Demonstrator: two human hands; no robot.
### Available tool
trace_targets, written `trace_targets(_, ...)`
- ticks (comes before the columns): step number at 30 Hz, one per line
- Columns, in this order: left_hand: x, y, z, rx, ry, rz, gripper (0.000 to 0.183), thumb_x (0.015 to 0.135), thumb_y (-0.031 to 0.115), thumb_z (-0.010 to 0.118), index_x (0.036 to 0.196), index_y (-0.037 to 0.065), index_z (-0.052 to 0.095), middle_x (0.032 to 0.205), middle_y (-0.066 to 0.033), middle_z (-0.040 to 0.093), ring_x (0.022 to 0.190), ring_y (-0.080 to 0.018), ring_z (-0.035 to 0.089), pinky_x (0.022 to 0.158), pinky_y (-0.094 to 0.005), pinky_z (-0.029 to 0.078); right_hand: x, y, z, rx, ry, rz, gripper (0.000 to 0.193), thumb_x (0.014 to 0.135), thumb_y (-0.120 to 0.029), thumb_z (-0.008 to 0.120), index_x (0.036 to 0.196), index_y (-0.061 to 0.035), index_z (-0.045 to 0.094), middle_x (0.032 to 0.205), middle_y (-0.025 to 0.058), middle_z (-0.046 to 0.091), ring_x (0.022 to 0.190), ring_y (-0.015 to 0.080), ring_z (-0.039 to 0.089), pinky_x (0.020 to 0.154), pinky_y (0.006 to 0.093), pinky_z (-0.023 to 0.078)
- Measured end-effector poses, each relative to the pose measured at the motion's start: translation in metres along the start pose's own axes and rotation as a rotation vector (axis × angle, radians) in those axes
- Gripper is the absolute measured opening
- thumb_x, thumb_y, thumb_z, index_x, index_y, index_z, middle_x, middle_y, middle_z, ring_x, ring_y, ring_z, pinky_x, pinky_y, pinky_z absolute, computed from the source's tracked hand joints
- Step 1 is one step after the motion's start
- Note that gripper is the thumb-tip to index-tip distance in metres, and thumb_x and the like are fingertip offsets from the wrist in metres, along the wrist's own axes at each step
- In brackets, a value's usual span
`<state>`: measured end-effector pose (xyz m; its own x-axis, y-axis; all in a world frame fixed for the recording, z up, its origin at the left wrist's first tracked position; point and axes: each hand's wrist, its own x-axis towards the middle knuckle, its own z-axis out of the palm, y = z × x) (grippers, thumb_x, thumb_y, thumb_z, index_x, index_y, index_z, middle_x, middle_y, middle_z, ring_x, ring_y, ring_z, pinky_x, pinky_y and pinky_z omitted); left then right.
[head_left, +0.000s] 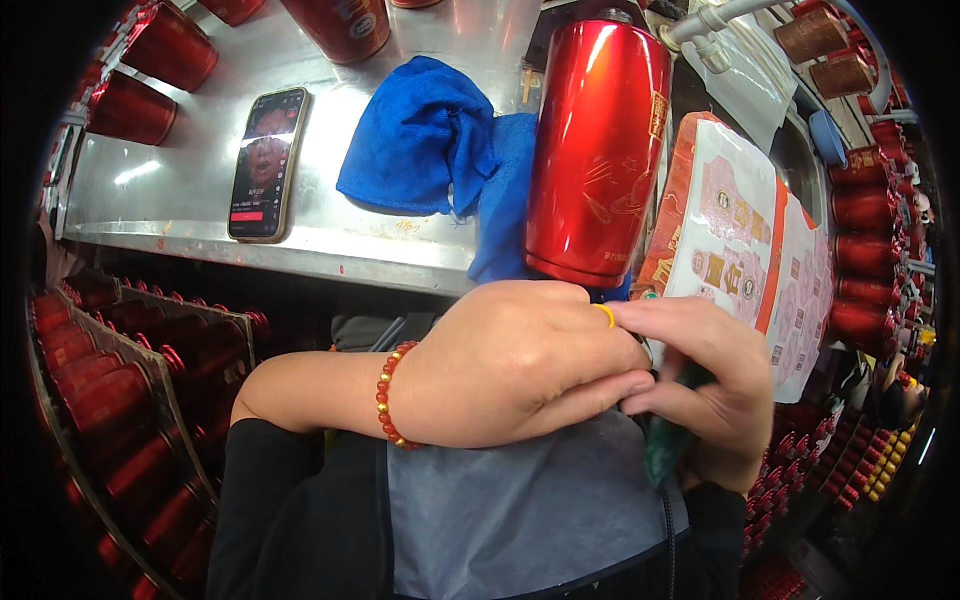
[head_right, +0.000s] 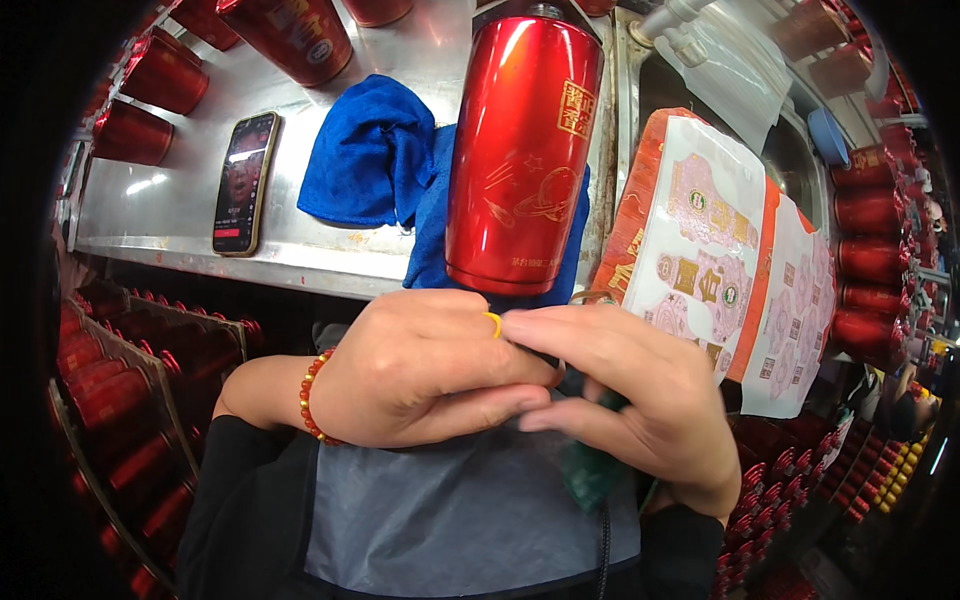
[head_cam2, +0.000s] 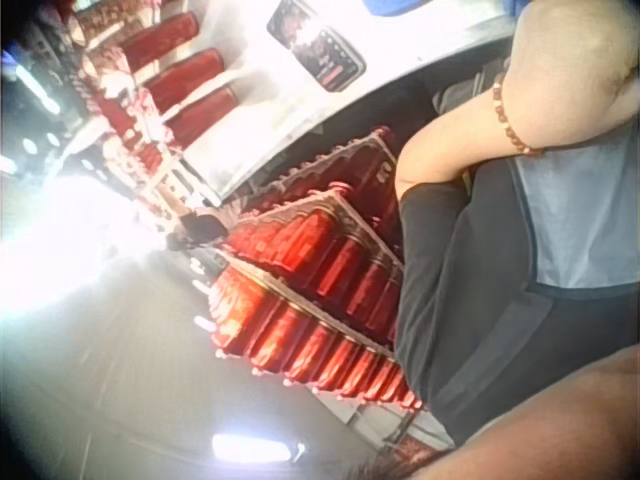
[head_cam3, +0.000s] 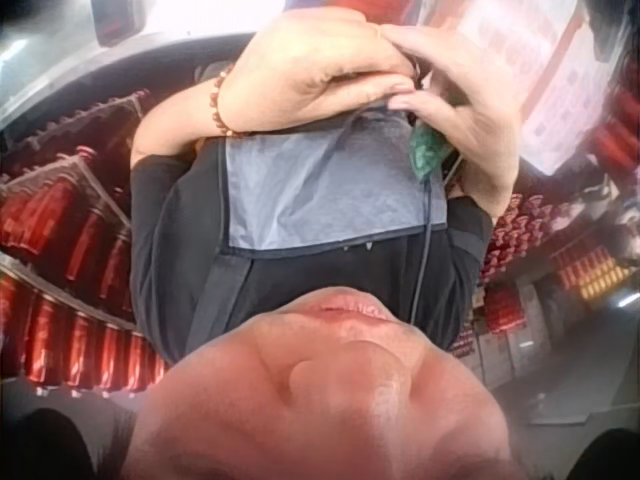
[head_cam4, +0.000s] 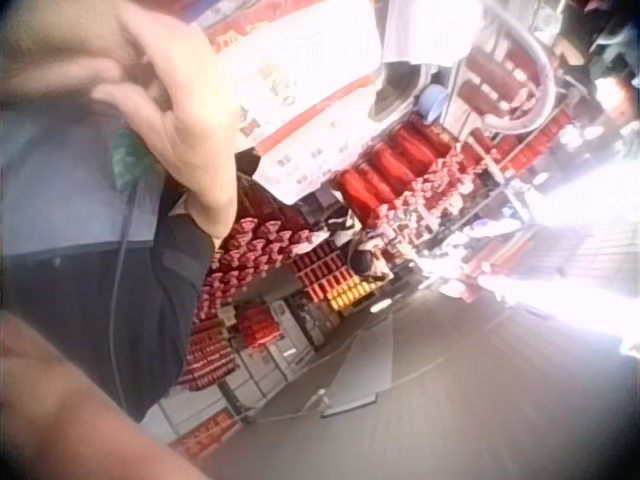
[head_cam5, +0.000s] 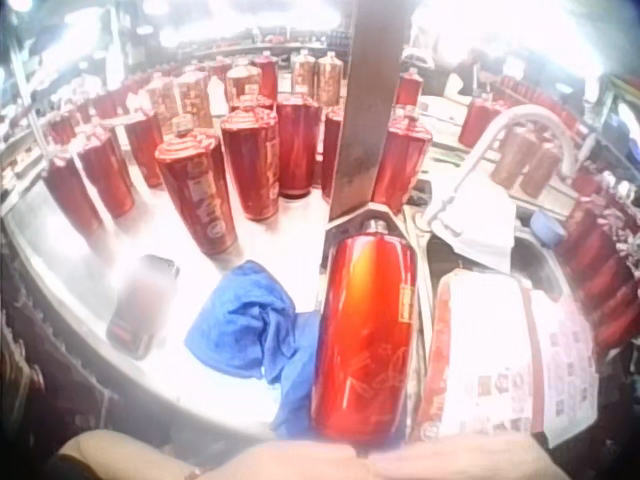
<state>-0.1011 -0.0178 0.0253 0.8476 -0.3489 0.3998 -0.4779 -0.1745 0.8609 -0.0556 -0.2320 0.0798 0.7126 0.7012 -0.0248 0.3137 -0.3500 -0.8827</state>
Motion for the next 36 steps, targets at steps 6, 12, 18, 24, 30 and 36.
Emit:
trace_targets(6, -0.009, -0.010, -0.015, 0.003, 0.082, -0.153, 0.011, 0.088, 0.005, 0.076, 0.099, 0.005, 0.077, 0.081, -0.0056, 0.073, 0.067, -0.0200, 0.063, 0.063, -0.0314, 0.048, 0.017, 0.036, 0.003, 0.242, 0.004, 0.118, 0.012, 0.086, -0.007, 0.080, 0.094, -0.0007, 0.074, 0.083, 0.0040, 0.065, 0.072, 0.0092, 0.061, 0.065, 0.0228, 0.045)
trace_targets(12, -0.022, -0.017, -0.012, -0.118, 0.273, -0.395, 0.009, 0.092, 0.005, 0.073, 0.099, 0.002, 0.076, 0.083, -0.0045, 0.074, 0.069, -0.0090, 0.064, 0.061, -0.0246, 0.048, 0.014, 0.037, 0.009, 0.345, 0.145, 0.272, 0.005, 0.089, -0.001, 0.074, 0.089, 0.0008, 0.070, 0.090, 0.0030, 0.062, 0.078, 0.0074, 0.058, 0.068, 0.0214, 0.044)
trace_targets(18, -0.024, -0.015, -0.013, -0.334, 0.312, -0.584, 0.009, 0.091, 0.007, 0.076, 0.097, 0.001, 0.074, 0.084, -0.0003, 0.071, 0.064, 0.0001, 0.056, 0.057, -0.0176, 0.040, 0.013, 0.041, 0.011, 0.346, 0.164, 0.282, 0.006, 0.089, 0.001, 0.073, 0.088, 0.0003, 0.067, 0.093, 0.0024, 0.059, 0.080, 0.0066, 0.054, 0.070, 0.0208, 0.041)
trace_targets(24, -0.027, -0.028, -0.005, -0.373, 0.385, -0.579, 0.011, 0.089, 0.011, 0.078, 0.094, 0.002, 0.073, 0.082, 0.0030, 0.069, 0.056, 0.0042, 0.042, 0.049, -0.0157, 0.029, 0.014, 0.041, 0.014, 0.334, 0.186, 0.314, 0.009, 0.090, 0.002, 0.072, 0.087, -0.0002, 0.064, 0.092, 0.0019, 0.057, 0.079, 0.0062, 0.052, 0.071, 0.0209, 0.040)
trace_targets(30, -0.024, -0.029, -0.006, -0.392, 0.375, -0.633, 0.010, 0.090, 0.010, 0.077, 0.091, 0.003, 0.070, 0.078, 0.0052, 0.064, 0.057, 0.0041, 0.042, 0.050, -0.0165, 0.029, 0.012, 0.042, 0.014, 0.358, 0.190, 0.319, 0.008, 0.091, 0.003, 0.070, 0.088, 0.0000, 0.063, 0.092, 0.0022, 0.056, 0.079, 0.0063, 0.052, 0.071, 0.0210, 0.039)
trace_targets(36, -0.024, -0.029, -0.009, -0.370, 0.336, -0.661, 0.009, 0.091, 0.008, 0.076, 0.091, 0.004, 0.068, 0.078, 0.0053, 0.063, 0.059, 0.0041, 0.045, 0.052, -0.0160, 0.032, 0.011, 0.045, 0.015, 0.404, 0.198, 0.321, 0.007, 0.090, 0.004, 0.069, 0.088, 0.0010, 0.063, 0.093, 0.0032, 0.057, 0.080, 0.0072, 0.055, 0.072, 0.0211, 0.042)
